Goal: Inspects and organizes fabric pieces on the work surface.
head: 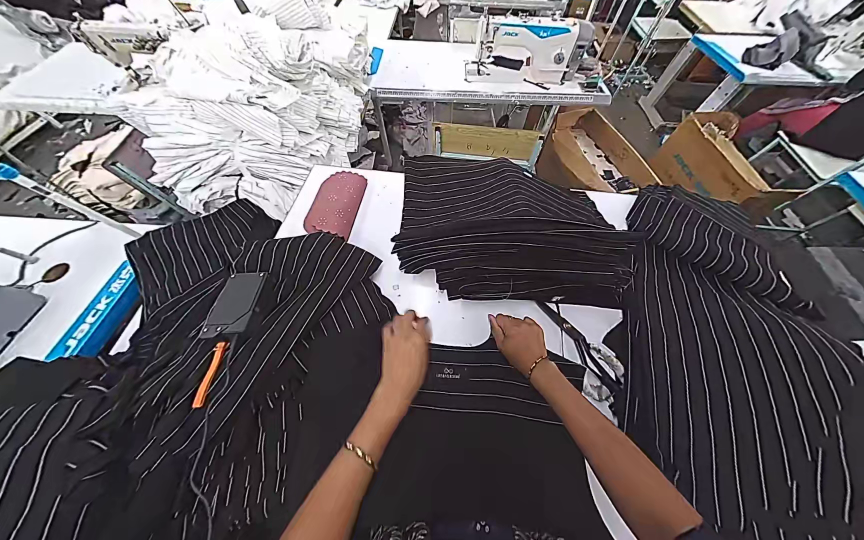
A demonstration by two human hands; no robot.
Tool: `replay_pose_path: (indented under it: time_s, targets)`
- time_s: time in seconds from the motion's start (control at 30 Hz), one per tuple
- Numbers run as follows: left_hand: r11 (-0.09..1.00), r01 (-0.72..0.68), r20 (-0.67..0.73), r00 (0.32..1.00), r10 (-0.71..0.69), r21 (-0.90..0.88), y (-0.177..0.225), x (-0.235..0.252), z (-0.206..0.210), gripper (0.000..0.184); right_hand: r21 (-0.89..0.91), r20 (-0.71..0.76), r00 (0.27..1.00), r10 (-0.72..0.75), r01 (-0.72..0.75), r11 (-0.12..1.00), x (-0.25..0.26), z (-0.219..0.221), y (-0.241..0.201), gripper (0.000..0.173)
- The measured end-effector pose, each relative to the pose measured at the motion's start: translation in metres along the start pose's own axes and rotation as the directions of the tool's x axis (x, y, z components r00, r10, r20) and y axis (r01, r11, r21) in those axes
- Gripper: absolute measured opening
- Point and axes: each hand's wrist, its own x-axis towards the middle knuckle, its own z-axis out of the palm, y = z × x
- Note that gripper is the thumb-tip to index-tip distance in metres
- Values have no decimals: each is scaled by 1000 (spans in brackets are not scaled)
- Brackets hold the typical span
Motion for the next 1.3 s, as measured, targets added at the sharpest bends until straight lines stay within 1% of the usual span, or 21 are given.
replay_pose_path:
  time_s: [0.03, 0.07, 0.13, 0.2, 0.27, 0.3, 0.4, 0.47, 0.53, 0.6, 0.63, 0.67, 0.7, 0.73, 0.77, 0.83, 0.93, 1.07, 1.17, 1.23, 1.3]
  targets:
    - [992, -121, -93, 989, 116, -40, 9, -18, 17, 29, 0, -26, 1000, -11, 11, 1000, 3, 1, 1, 50]
    - [970, -230, -145, 965, 218, -76, 16, -37, 37, 31, -5, -54, 998, -20, 20, 1000, 4, 3, 1, 49]
    - [924, -368, -169, 922, 348, -104, 22, -71, 75, 43, -4, -49, 999, 1, -1, 1000, 6, 2, 0, 48]
    - [930, -365, -165, 921, 354, -39, 12, -80, 100, 57, 4, 13, 998, 59, -59, 998, 8, -4, -2, 48]
    - [945, -323, -215, 920, 327, 53, 0, -70, 106, 63, 18, 68, 992, 108, -109, 994, 14, -7, -3, 49]
    - [951, -302, -218, 925, 310, 72, -3, -64, 104, 64, 24, 101, 986, 130, -133, 991, 17, -9, -4, 49]
    - [964, -255, -157, 952, 264, 76, -6, -48, 94, 63, 15, 193, 959, 209, -216, 976, 31, -14, -5, 50]
    - [967, -247, -135, 958, 254, 70, -7, -45, 92, 62, 38, 196, 953, 233, -245, 969, 30, -16, -9, 47]
    - [969, -236, -131, 961, 244, 70, -12, -47, 91, 62, 130, 172, 970, 172, -196, 972, 4, -15, -25, 43]
    - [970, -233, -166, 956, 242, 76, -17, -48, 92, 61, 207, 125, 992, 19, -45, 977, -52, -14, -55, 45]
    - [969, -234, -179, 953, 244, 75, -19, -49, 93, 61, 248, 144, 987, -77, 40, 968, -87, -14, -69, 47]
    - [969, -234, -184, 952, 245, 83, -20, -50, 93, 61, 272, 184, 970, -157, 103, 957, -118, -13, -79, 53]
    - [968, -232, -184, 951, 247, 97, -20, -50, 93, 61, 257, 238, 951, -197, 134, 957, -142, -11, -80, 61]
    - [966, -234, -184, 951, 251, 109, -20, -49, 93, 62, 201, 272, 943, -192, 139, 970, -154, -11, -74, 70]
    - [964, -237, -196, 946, 257, 120, -20, -49, 93, 62, 145, 260, 955, -146, 112, 983, -156, -11, -62, 77]
    - [963, -238, -194, 946, 259, 125, -21, -50, 95, 63, 67, 211, 977, -10, -4, 998, -142, -15, -30, 86]
    - [961, -239, -191, 946, 263, 139, -22, -49, 94, 64, 15, 228, 962, 150, -158, 987, -122, -23, 6, 93]
    - [963, -226, -189, 949, 251, 147, -22, -48, 94, 64, -41, 212, 920, 330, -329, 944, -127, -30, 9, 101]
    - [966, -223, -172, 954, 244, 133, -22, -49, 93, 63, -103, 280, 848, 451, -440, 892, -125, -44, -3, 105]
    - [969, -209, -156, 961, 229, 131, -21, -48, 92, 63, -125, 312, 802, 509, -496, 859, -118, -57, -7, 101]
    - [971, -198, -152, 964, 218, 136, -19, -47, 90, 63, -99, 288, 781, 554, -551, 829, -111, -69, -3, 93]
